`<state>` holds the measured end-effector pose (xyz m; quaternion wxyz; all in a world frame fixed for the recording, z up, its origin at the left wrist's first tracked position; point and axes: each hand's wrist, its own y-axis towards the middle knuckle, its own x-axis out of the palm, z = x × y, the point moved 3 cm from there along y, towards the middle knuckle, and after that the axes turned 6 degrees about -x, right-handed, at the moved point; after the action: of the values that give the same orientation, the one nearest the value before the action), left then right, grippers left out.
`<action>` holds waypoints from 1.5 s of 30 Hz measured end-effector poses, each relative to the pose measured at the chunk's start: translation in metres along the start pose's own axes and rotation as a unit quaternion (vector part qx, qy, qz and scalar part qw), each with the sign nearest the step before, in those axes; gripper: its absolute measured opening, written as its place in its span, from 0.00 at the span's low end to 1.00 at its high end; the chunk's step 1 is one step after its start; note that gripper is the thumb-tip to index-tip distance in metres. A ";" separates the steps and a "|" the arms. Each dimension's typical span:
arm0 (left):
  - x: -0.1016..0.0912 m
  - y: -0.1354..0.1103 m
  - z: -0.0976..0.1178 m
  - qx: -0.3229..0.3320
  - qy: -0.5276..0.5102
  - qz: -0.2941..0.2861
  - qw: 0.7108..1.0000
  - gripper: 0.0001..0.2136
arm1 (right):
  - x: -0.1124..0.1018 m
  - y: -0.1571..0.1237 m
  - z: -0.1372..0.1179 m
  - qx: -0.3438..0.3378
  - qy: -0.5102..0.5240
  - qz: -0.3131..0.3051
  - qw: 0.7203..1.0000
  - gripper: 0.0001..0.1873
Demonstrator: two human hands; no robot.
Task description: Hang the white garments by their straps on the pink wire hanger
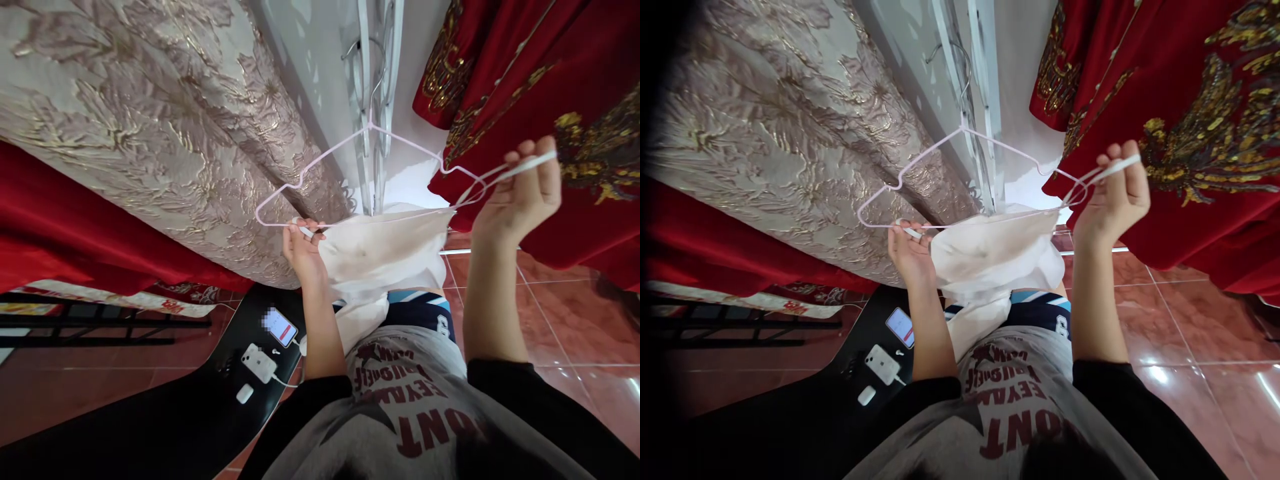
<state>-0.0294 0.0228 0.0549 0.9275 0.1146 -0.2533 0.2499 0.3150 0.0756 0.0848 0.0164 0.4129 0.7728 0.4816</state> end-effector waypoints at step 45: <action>-0.004 0.006 -0.014 -0.071 -0.030 -0.023 0.997 0.23 | 0.020 -0.079 -0.078 -0.021 -0.049 -0.430 0.901 0.13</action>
<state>-0.0301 0.0312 0.0415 0.9305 0.0620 -0.2958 0.2068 0.2195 0.0167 0.0739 0.2682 0.0631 0.8631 0.4232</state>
